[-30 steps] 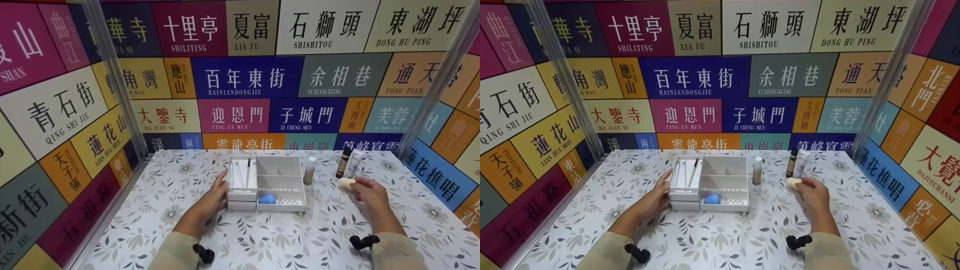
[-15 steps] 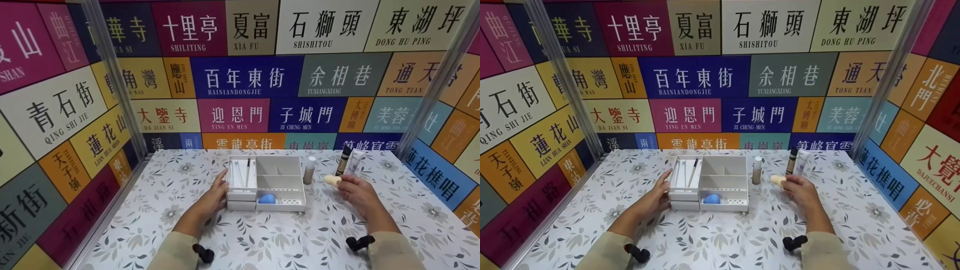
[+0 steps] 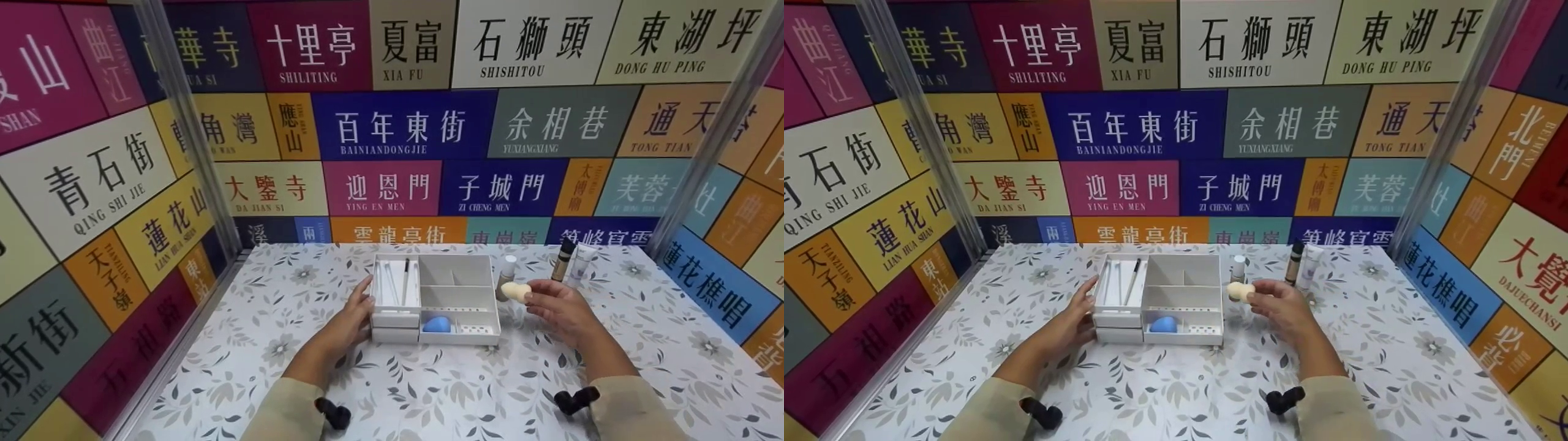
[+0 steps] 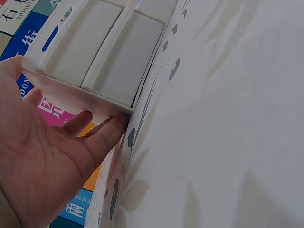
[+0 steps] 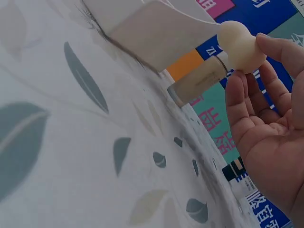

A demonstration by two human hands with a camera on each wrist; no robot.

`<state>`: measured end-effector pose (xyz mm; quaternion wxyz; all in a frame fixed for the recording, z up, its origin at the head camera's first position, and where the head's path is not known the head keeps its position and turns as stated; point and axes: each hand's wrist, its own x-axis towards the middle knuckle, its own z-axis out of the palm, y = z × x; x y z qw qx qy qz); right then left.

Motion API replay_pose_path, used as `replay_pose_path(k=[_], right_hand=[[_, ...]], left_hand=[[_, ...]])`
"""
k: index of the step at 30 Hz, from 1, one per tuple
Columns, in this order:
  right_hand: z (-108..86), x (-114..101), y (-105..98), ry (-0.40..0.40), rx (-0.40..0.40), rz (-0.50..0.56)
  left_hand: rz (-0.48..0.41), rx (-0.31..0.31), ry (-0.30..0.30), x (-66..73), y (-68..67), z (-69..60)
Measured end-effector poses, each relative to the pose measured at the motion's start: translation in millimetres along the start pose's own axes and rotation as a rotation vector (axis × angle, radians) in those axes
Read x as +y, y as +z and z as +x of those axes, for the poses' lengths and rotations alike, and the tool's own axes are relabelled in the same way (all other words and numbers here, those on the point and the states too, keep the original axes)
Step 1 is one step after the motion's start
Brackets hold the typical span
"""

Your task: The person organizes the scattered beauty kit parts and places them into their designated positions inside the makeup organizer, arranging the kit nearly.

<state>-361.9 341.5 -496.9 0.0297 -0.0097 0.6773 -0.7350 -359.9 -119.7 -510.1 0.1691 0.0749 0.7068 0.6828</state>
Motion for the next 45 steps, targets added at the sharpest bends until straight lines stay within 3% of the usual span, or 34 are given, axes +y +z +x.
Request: replay_pose_path(k=[7,12,23,31,38,45], right_hand=[[1.8,1,27,-0.060,-0.140,-0.049],[-1.4,-1,42,-0.044,-0.187,-0.153],[-2.8,1,51,-0.049,-0.177,-0.312],[-3.1,0,51,-0.084,-0.149,-0.315],[-3.9,-2,51,-0.028,-0.120,-0.312],[-2.3,-2,50,-0.048,-0.086,-0.264]], left_hand=[[-0.009,-0.009,0.026,-0.4,0.9,-1.1],[-0.009,-0.012,0.020,-0.7,0.4,-1.3],[0.014,-0.026,0.027,-1.8,-1.2,-1.8],[0.027,-0.018,0.019,-0.2,-1.5,-2.0],[0.027,-0.012,0.009,3.2,0.5,-2.8],[0.004,-0.013,0.003,3.6,1.1,-2.9]])
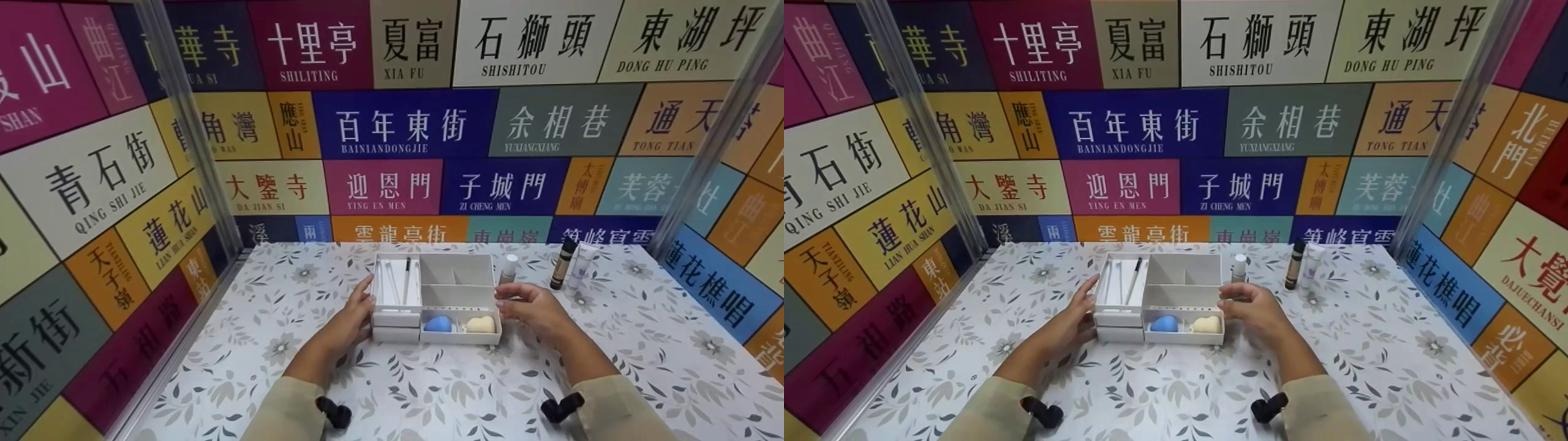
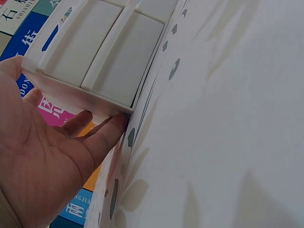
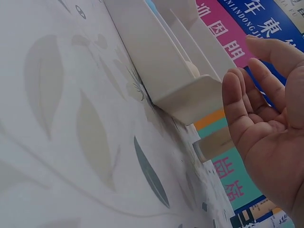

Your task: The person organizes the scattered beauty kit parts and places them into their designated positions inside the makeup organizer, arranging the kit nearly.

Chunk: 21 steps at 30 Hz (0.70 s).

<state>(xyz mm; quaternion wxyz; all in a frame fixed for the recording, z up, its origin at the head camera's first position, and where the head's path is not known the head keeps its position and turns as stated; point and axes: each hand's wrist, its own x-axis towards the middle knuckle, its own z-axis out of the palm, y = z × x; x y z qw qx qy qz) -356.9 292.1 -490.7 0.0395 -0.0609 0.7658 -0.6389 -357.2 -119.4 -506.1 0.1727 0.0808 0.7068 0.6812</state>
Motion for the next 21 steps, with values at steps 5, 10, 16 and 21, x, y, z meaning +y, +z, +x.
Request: replay_pose_path(k=[5,10,16,21], right_hand=[[1.6,3,-3,0.006,0.062,0.062],[2.2,6,-8,0.002,0.069,0.095],[1.6,9,-14,-0.009,0.123,0.165],[2.3,15,-22,0.004,0.194,0.246]], left_hand=[[0.002,0.013,-0.009,0.1,0.7,0.7],[-0.001,0.020,-0.008,0.1,0.6,1.2],[0.003,0.017,-0.005,-0.6,0.2,0.6],[0.005,-0.004,0.021,-1.9,-0.1,0.6]])
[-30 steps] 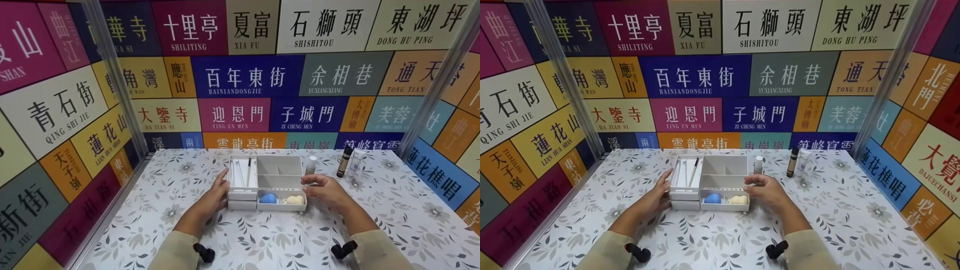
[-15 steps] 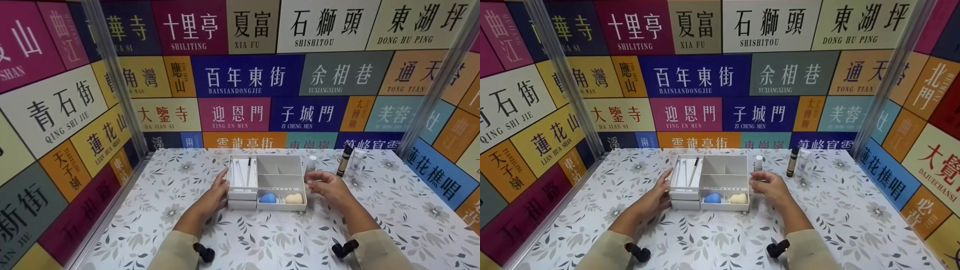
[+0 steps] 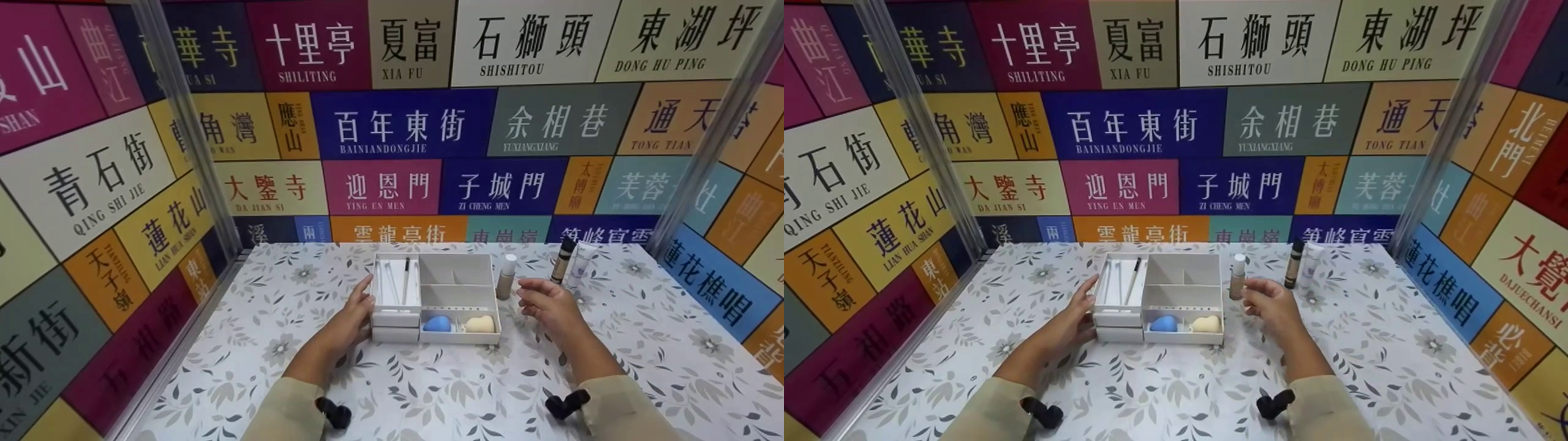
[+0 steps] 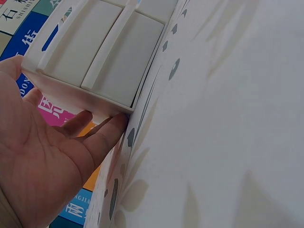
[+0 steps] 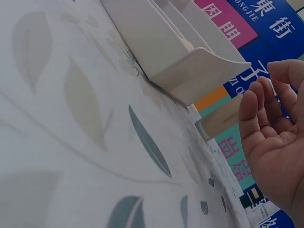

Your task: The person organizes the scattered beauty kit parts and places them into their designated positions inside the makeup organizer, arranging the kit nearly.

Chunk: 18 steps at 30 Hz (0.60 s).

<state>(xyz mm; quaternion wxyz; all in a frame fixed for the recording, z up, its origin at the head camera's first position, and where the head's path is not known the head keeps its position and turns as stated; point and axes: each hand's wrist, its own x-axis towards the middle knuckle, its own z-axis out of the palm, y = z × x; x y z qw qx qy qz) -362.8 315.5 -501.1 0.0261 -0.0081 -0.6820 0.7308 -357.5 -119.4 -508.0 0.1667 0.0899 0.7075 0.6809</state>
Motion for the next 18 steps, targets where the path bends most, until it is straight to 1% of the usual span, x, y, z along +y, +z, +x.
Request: replay_pose_path(k=[2,5,11,14,18], right_hand=[[0.6,0,-6,0.001,0.021,0.030],[1.1,-2,-16,-0.004,0.041,0.060],[0.7,-3,-40,0.011,0.074,0.073],[1.3,-3,-54,0.042,0.119,0.103],[2.5,-6,-69,0.086,0.205,0.132]], left_hand=[[-0.001,-0.003,0.004,-0.1,-0.3,0.3],[0.003,0.005,-0.013,1.0,-0.5,0.7],[0.004,0.011,-0.032,1.5,0.7,1.0],[-0.005,0.012,-0.024,1.4,1.3,0.5],[-0.021,0.012,-0.014,1.0,1.2,0.4]])
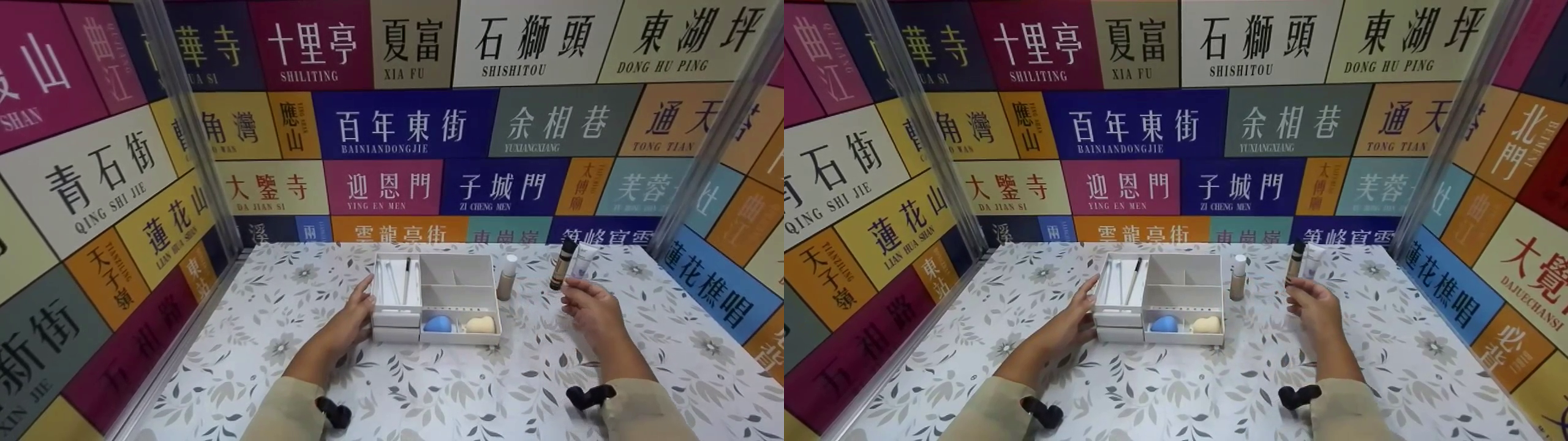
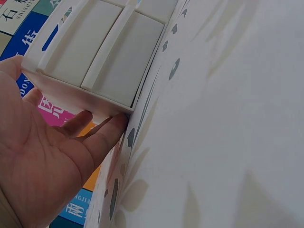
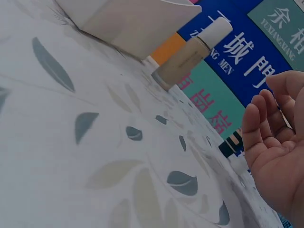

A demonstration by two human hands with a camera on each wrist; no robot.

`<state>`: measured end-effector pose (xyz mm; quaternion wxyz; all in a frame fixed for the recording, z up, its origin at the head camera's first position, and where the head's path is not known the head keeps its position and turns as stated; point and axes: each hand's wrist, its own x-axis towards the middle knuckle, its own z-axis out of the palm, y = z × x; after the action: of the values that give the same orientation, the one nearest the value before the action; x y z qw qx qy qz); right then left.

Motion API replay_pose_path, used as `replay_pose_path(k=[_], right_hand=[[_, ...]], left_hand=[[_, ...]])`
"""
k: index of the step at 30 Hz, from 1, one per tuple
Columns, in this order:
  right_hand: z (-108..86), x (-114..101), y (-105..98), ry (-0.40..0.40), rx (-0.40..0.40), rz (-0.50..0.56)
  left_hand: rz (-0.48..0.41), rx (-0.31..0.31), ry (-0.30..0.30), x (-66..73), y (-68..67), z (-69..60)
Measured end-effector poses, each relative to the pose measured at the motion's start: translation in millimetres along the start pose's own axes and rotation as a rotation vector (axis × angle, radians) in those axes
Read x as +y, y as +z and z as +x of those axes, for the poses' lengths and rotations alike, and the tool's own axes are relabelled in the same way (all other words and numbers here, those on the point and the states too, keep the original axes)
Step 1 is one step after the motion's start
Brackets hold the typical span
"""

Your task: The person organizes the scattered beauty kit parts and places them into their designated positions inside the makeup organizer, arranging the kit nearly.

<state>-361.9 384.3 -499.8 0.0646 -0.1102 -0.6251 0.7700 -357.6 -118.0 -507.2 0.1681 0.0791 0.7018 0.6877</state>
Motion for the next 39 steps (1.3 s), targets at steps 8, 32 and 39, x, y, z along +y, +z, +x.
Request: replay_pose_path(k=[8,32,39], right_hand=[[3.7,-13,-4,-0.018,0.157,0.155],[45.6,-41,-8,-0.004,0.354,-0.321],[51.0,-34,-5,-0.009,0.287,-0.446]], left_hand=[[-0.009,0.001,0.000,-2.2,-0.7,0.5],[0.028,0.020,-0.025,-0.8,1.3,-0.9],[0.026,0.019,-0.016,0.9,-0.1,-1.4]])
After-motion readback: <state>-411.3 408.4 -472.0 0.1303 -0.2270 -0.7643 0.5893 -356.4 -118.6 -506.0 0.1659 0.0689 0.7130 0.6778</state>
